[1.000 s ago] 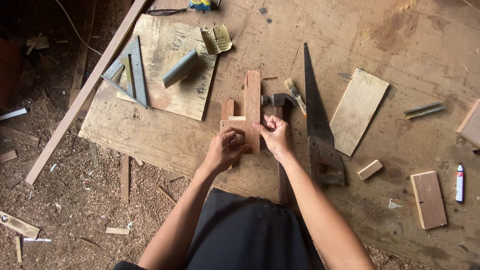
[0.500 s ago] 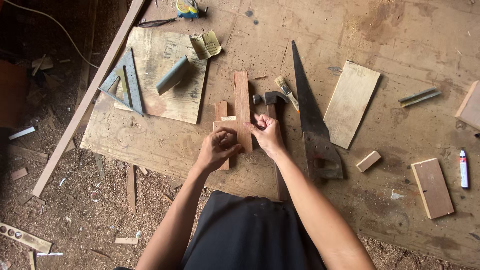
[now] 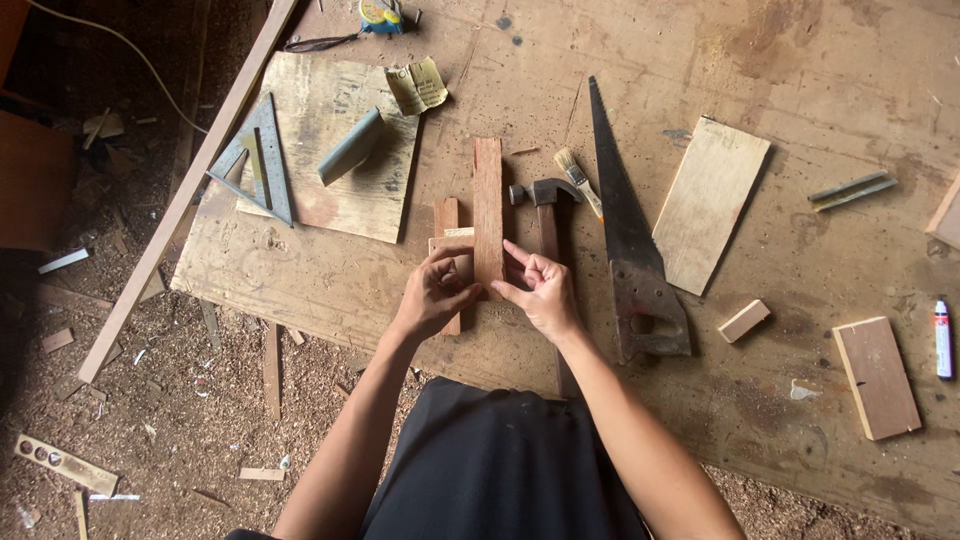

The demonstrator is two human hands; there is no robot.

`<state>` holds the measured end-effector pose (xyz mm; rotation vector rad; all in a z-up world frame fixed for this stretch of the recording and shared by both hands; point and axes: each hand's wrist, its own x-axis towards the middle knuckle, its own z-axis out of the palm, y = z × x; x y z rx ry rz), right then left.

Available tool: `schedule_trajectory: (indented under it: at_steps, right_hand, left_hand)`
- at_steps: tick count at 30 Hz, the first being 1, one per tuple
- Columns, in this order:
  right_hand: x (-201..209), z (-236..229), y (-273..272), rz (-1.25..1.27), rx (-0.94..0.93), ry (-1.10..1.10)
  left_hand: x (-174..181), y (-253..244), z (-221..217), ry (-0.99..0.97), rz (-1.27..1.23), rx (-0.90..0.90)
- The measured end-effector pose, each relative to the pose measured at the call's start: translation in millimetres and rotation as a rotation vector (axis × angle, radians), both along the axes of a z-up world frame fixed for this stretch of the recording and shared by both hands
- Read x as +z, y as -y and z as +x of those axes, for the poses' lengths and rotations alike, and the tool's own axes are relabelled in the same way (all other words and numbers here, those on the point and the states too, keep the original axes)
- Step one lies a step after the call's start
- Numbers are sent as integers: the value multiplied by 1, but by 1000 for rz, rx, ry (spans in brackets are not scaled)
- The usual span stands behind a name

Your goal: The person assembles a small wooden structure by hand, aligning several small wooden pieces on a workbench. They use a hammer to drive nails into the wood to secure the pieces together. The person repeatedly adjusts the alignment and hammers additional nails to complete the assembly.

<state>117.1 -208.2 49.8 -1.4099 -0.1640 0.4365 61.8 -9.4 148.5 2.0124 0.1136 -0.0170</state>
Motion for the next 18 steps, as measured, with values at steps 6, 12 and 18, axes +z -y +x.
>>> schedule_trajectory:
  at_steps: [6,12,18]
  right_hand:
    - [-10,-4,-8,49,-84,149]
    - [-12,-10,-13,26,-113,133]
    - [-13,-8,-12,6,-108,190]
  left_hand:
    - [6,1,0,-77,4,18]
    - [10,5,0,-195,25,64]
    - [8,2,0,-159,-17,47]
